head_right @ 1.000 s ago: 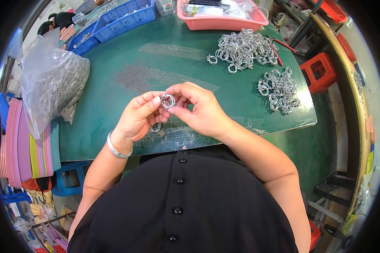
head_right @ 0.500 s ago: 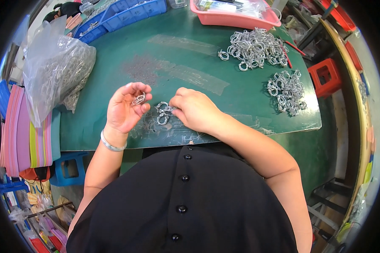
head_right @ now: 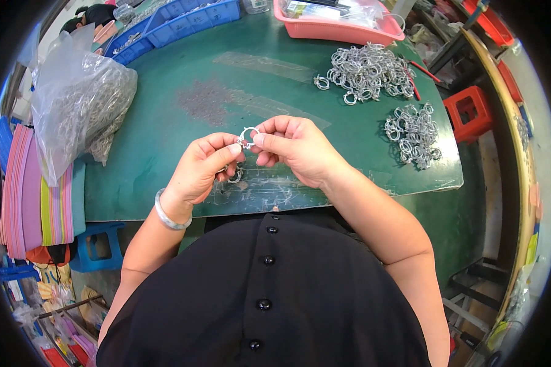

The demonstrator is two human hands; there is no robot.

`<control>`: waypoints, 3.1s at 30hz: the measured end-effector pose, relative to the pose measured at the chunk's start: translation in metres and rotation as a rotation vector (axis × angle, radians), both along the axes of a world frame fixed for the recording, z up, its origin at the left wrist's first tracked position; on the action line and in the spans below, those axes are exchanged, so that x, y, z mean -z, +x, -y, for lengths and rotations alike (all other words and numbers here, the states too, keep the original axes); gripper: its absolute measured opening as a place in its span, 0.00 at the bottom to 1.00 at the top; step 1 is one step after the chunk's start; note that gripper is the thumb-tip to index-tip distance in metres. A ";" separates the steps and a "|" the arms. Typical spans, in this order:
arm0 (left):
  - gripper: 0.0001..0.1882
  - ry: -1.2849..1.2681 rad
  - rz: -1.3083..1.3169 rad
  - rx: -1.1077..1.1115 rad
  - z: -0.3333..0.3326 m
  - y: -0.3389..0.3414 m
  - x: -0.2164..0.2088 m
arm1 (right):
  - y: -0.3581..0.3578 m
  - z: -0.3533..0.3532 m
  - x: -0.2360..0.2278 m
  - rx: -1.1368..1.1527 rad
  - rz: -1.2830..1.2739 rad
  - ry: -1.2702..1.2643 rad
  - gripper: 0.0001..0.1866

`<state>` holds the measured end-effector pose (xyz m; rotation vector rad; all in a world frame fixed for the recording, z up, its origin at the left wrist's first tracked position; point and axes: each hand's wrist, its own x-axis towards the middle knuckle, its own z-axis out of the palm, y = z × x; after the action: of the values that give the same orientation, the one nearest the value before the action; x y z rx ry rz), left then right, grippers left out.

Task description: The person picks up metal rings and attaches them to existing chain segments by hand, repeating this process to build longer chains and placing finished segments into a pile.

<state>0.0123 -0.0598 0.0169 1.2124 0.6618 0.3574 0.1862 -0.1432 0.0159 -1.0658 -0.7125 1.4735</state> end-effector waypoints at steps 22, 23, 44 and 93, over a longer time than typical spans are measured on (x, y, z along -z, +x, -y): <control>0.20 0.554 0.257 -0.147 0.011 0.014 0.013 | 0.003 0.014 0.005 0.030 0.267 0.360 0.16; 0.20 0.570 0.240 -0.140 0.011 0.014 0.014 | 0.003 0.014 0.004 0.031 0.267 0.360 0.16; 0.13 0.001 0.284 -0.020 0.002 0.007 0.016 | 0.002 0.013 0.000 0.050 0.429 0.443 0.16; 0.09 -0.253 0.168 -0.055 0.010 -0.001 0.002 | -0.006 0.010 0.003 -0.048 0.475 0.300 0.12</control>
<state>0.0115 -0.0702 0.0153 0.9141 0.5771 0.4039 0.1801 -0.1531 0.0133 -1.1769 -1.2592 1.1102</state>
